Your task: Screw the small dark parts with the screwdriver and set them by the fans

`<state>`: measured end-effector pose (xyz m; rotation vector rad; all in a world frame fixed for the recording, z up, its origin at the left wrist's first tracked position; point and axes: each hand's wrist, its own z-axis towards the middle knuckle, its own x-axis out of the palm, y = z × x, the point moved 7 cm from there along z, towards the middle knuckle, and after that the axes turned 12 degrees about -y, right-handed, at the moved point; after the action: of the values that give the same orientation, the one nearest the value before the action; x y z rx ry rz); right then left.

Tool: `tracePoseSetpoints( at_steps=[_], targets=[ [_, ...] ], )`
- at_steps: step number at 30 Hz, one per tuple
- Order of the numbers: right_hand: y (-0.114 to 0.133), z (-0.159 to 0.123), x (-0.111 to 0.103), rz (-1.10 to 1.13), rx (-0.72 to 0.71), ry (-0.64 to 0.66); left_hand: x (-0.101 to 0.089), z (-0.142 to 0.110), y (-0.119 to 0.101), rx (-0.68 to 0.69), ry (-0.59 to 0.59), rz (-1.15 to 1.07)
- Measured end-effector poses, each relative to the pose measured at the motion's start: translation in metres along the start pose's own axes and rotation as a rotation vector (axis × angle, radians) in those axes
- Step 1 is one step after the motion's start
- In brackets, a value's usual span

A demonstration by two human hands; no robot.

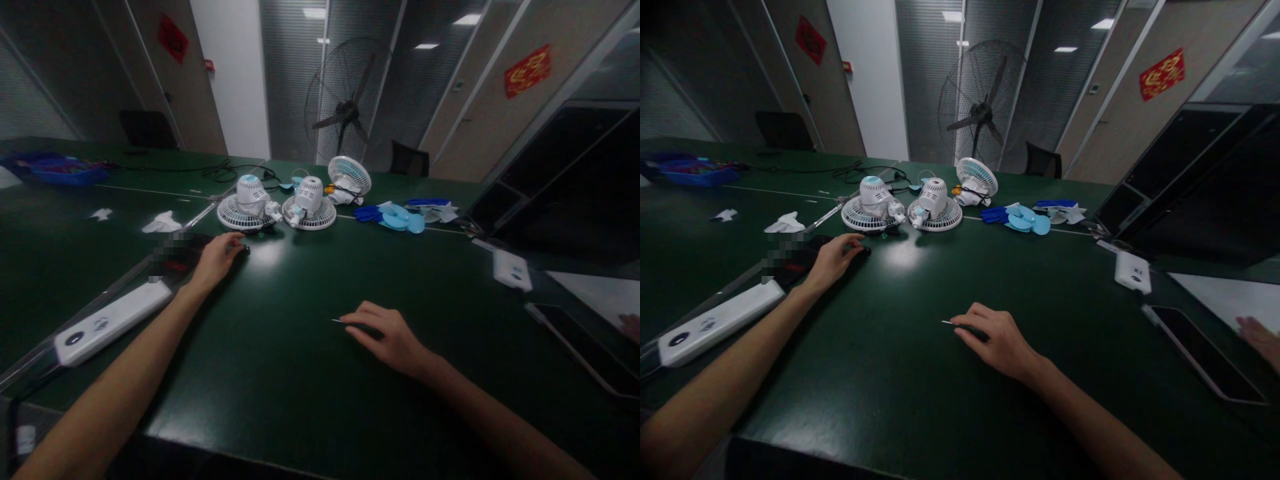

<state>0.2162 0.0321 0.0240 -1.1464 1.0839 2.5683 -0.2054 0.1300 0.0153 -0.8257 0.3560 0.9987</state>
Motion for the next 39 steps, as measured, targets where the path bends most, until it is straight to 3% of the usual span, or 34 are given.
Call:
tracePoseSetpoints(
  at_steps=[7,12,15,20,22,24,39],
  targets=[
    [0.0,0.001,0.0,-0.008,-0.012,-0.014,0.0,-0.002,0.0,0.0,-0.001,0.02],
    [0.0,0.0,0.0,0.002,-0.008,-0.011,0.007,-0.004,-0.011,-0.031,0.118,-0.002],
    [-0.001,0.001,0.0,0.006,-0.006,-0.003,0.023,-0.013,-0.05,-0.007,0.269,-0.152],
    [-0.001,0.001,0.0,-0.025,0.006,-0.019,0.056,-0.056,-0.159,0.14,0.58,-0.462],
    [-0.001,0.001,-0.001,-0.033,0.009,-0.022,0.062,-0.073,-0.193,0.215,0.641,-0.524],
    [0.001,0.002,-0.001,-0.029,0.006,-0.022,0.064,-0.084,-0.212,0.252,0.663,-0.545],
    [0.004,0.006,0.005,-0.028,-0.029,-0.024,0.063,-0.089,-0.221,0.274,0.68,-0.528]
  ],
)
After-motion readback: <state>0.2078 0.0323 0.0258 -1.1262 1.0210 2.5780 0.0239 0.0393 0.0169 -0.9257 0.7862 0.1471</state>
